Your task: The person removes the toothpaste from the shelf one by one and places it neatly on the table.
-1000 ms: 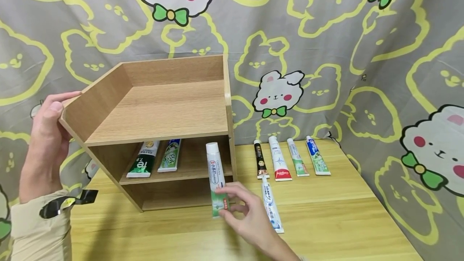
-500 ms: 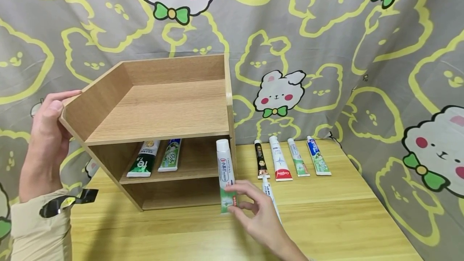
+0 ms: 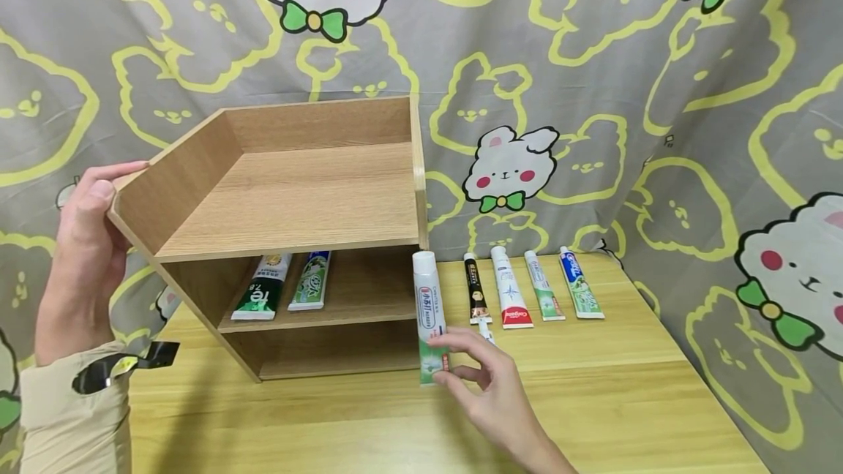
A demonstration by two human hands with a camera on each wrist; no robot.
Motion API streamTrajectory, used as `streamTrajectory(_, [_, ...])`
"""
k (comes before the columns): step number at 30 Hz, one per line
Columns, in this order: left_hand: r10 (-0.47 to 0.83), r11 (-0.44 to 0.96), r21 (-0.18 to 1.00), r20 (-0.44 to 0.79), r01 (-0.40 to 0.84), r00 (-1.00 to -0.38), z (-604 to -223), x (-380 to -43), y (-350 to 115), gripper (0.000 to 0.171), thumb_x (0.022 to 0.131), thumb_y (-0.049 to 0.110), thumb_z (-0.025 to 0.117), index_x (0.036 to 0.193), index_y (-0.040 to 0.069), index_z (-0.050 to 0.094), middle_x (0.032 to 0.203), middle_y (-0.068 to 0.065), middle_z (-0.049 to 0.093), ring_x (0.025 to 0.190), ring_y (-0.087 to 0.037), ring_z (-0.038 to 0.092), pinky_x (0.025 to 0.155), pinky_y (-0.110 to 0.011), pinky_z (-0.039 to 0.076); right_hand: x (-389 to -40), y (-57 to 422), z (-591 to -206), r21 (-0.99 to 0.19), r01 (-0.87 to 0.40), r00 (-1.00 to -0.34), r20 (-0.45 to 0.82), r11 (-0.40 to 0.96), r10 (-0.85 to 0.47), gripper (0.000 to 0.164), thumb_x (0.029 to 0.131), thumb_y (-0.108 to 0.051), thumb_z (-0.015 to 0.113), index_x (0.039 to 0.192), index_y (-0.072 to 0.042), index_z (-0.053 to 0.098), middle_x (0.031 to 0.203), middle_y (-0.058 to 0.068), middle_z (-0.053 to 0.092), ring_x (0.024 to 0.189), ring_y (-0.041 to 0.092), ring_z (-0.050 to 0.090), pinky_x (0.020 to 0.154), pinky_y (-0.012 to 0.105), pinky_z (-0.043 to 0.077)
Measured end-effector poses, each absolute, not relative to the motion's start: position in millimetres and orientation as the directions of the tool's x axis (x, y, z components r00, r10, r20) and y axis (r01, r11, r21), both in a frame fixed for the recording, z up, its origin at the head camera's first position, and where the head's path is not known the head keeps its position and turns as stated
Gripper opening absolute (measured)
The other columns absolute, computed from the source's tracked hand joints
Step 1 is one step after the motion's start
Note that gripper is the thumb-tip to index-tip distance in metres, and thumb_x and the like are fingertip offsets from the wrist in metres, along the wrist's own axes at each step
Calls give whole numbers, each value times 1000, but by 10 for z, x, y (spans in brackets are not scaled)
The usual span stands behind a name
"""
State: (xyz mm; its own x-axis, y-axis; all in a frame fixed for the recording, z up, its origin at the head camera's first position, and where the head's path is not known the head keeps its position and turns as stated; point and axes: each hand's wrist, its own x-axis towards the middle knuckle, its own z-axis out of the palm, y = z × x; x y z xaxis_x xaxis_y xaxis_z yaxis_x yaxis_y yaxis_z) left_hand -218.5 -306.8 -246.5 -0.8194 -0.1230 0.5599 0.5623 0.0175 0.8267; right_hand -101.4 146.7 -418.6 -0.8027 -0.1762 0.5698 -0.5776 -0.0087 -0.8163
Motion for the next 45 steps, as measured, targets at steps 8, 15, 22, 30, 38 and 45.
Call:
streamTrajectory(8, [-127,16,828,557,560,-821,-2467,-2177,-3079,39,99,23,50,130,4,65,115,-15,60,85,-24,62,55,-25,53,-984,1592,-4185,-823,-568,-812,559,4,-171,48,83,21,70,126,2,66,130,12,64,112,16,65,84,35,59])
streamTrajectory(15, [-112,10,830,555,558,-824,-2463,-2190,-3082,41,98,24,50,131,4,64,118,-15,59,88,-25,62,59,-26,55,-954,1744,-4209,-868,-487,-868,469,98,-163,46,85,16,72,127,-2,66,130,7,65,114,14,65,84,35,59])
streamTrajectory(22, [-112,-9,823,563,567,-819,-2462,-2205,-3073,40,99,23,49,130,3,64,116,-16,60,85,-25,62,56,-27,55,-936,1875,-4244,-876,-458,-886,436,151,-157,44,88,14,70,128,-3,65,132,6,64,114,14,65,83,36,60])
streamTrajectory(30, [-113,-22,822,563,568,-819,-2463,-2200,-3067,40,99,23,50,131,3,65,118,-16,58,86,-24,61,56,-27,55,-921,1981,-4312,-858,-474,-880,459,196,-120,45,86,17,71,127,1,66,129,7,67,111,11,66,82,33,59])
streamTrajectory(38, [-112,-32,819,567,573,-816,-2459,-2206,-3063,40,99,22,50,130,3,65,116,-16,59,83,-24,62,54,-27,55,-906,2125,-4365,-851,-470,-882,466,235,-73,49,82,19,73,128,4,66,131,5,68,108,10,67,78,32,60])
streamTrajectory(45, [-112,-34,819,567,573,-816,-2461,-2208,-3066,40,98,22,50,130,3,65,115,-16,60,82,-23,62,53,-26,55,-899,2249,-4426,-869,-419,-905,424,263,-41,49,83,18,73,129,4,65,129,0,68,104,9,67,79,29,59])
